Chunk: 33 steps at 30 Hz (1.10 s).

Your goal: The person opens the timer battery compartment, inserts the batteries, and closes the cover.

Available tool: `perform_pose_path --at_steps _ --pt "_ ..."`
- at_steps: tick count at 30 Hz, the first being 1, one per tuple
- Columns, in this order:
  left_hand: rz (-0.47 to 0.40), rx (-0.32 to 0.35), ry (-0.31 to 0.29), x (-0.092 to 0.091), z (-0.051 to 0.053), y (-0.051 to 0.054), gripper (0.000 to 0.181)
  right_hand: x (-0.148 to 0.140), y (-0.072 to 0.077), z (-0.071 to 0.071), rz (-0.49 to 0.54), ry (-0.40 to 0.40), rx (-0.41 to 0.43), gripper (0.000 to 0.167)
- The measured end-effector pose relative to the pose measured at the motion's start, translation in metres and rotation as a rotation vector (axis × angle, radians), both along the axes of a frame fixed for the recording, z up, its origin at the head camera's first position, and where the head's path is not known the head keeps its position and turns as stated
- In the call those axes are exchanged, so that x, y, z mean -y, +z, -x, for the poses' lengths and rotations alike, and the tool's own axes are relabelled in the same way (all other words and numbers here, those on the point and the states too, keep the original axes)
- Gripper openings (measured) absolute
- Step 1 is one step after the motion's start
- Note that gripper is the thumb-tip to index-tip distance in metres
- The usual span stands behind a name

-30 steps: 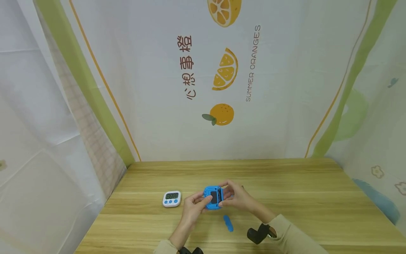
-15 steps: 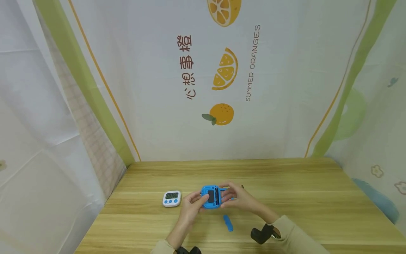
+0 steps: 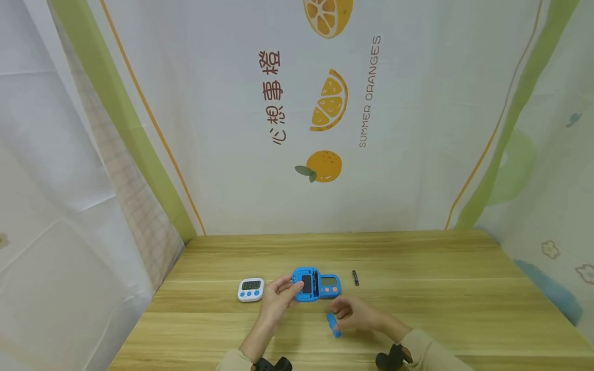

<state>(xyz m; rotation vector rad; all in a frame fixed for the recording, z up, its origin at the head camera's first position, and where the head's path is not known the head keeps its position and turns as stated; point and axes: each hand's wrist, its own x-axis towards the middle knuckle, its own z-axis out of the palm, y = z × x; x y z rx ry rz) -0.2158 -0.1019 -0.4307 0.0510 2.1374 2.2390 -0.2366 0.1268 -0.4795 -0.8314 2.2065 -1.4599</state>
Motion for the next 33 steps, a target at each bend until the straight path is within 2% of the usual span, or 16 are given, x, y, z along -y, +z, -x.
perform_pose_path --at_steps 7,10,15,23,29,33 --pt "-0.001 0.004 -0.018 -0.0018 -0.0008 -0.0002 0.052 0.0017 -0.0077 0.0008 -0.108 0.057 -0.157 0.05" --pt "-0.011 0.01 -0.025 -0.0016 -0.0005 -0.0015 0.051 0.0037 -0.0094 0.0021 -0.149 0.056 -0.183 0.048" --pt "-0.014 0.012 -0.031 -0.0008 0.0003 -0.0045 0.049 0.0052 -0.0087 0.0026 -0.189 0.036 -0.164 0.044" --pt "-0.022 0.002 -0.035 -0.0007 -0.0009 -0.0044 0.049 0.0038 -0.0084 0.0022 -0.178 0.012 -0.147 0.044" --pt "-0.023 0.008 -0.026 -0.0008 -0.0021 -0.0034 0.05 0.0019 -0.0101 0.0025 -0.104 -0.01 -0.12 0.033" --pt "-0.012 0.012 -0.019 0.0002 -0.002 -0.0045 0.05 0.0008 -0.0072 0.001 -0.022 -0.026 -0.07 0.024"
